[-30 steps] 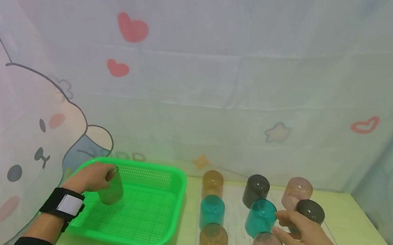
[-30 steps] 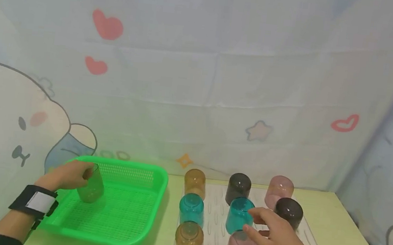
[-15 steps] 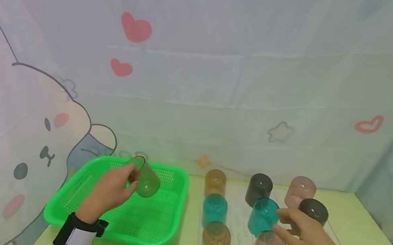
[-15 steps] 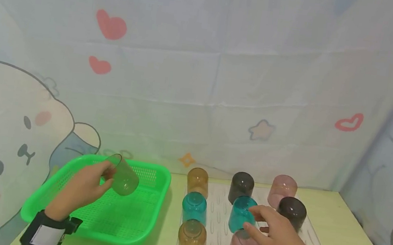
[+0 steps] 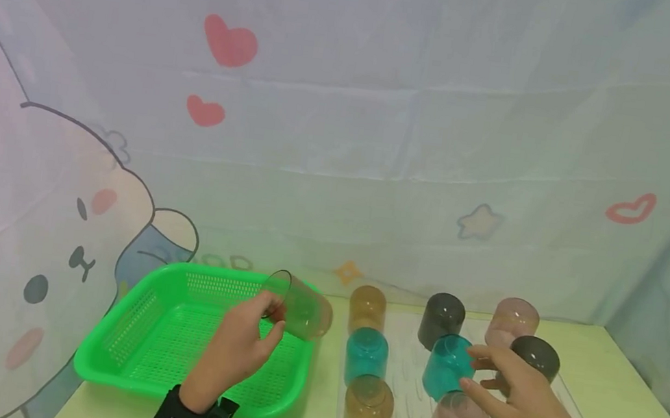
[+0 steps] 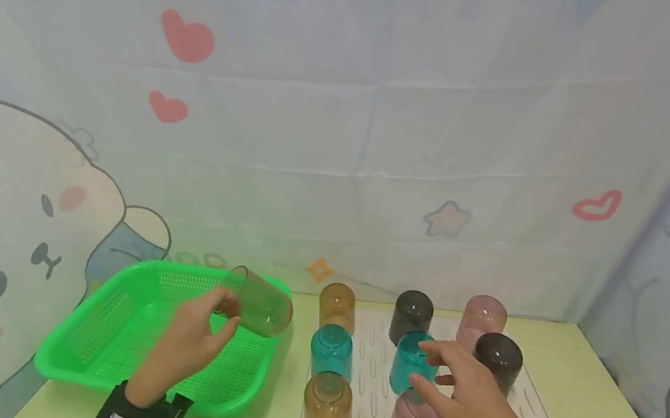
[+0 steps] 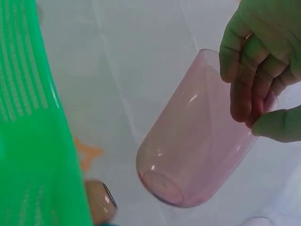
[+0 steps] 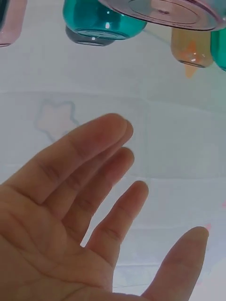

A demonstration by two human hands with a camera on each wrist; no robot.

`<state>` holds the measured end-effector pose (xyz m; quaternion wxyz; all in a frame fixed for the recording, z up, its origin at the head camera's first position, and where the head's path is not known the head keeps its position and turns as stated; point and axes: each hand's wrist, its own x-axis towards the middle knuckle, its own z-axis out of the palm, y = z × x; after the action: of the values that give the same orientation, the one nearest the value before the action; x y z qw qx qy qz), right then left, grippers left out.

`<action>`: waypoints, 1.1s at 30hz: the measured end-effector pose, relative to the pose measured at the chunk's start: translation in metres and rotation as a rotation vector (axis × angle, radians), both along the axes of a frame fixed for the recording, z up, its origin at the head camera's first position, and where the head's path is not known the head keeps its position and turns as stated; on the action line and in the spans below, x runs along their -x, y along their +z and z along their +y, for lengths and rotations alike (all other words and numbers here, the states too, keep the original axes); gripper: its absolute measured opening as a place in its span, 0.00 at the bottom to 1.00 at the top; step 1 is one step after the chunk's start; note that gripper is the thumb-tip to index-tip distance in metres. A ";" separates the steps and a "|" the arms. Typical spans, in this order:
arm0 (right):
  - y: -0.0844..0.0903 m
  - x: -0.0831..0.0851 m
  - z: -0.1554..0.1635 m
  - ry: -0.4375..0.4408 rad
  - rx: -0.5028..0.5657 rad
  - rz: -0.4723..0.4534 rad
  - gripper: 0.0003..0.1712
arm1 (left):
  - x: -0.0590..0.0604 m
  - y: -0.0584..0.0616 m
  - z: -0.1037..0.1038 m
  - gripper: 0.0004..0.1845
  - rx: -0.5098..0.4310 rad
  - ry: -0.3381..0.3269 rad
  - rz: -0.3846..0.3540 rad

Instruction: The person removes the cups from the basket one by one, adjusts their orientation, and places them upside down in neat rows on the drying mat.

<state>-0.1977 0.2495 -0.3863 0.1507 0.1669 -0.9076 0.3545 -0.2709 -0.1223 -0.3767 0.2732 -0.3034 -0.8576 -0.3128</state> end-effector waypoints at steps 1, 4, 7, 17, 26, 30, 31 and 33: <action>-0.001 0.001 -0.001 0.002 0.004 0.018 0.21 | -0.003 -0.001 0.005 0.12 -0.025 -0.014 0.003; -0.003 0.001 -0.006 0.002 0.009 0.057 0.24 | -0.010 -0.003 0.021 0.12 -0.087 -0.059 -0.013; -0.004 0.002 -0.012 0.007 0.021 0.074 0.27 | -0.014 -0.005 0.036 0.11 -0.152 -0.101 -0.064; -0.009 0.002 -0.038 0.096 0.182 -0.036 0.34 | -0.024 -0.014 0.074 0.08 -0.358 -0.258 -0.214; -0.015 0.004 -0.053 0.127 0.222 0.069 0.42 | -0.035 -0.015 0.095 0.08 -0.452 -0.361 -0.282; -0.017 0.005 -0.055 0.160 0.266 0.162 0.44 | -0.039 -0.014 0.102 0.07 -0.495 -0.436 -0.351; -0.017 0.006 -0.056 0.175 0.284 0.189 0.45 | -0.041 -0.014 0.104 0.07 -0.505 -0.456 -0.361; -0.017 0.007 -0.056 0.200 0.322 0.234 0.46 | -0.043 -0.013 0.106 0.07 -0.524 -0.480 -0.377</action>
<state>-0.2045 0.1936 -0.4032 0.2436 0.2699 -0.7944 0.4865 -0.2283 -0.0158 -0.3899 0.0986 -0.3525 -0.6886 -0.6260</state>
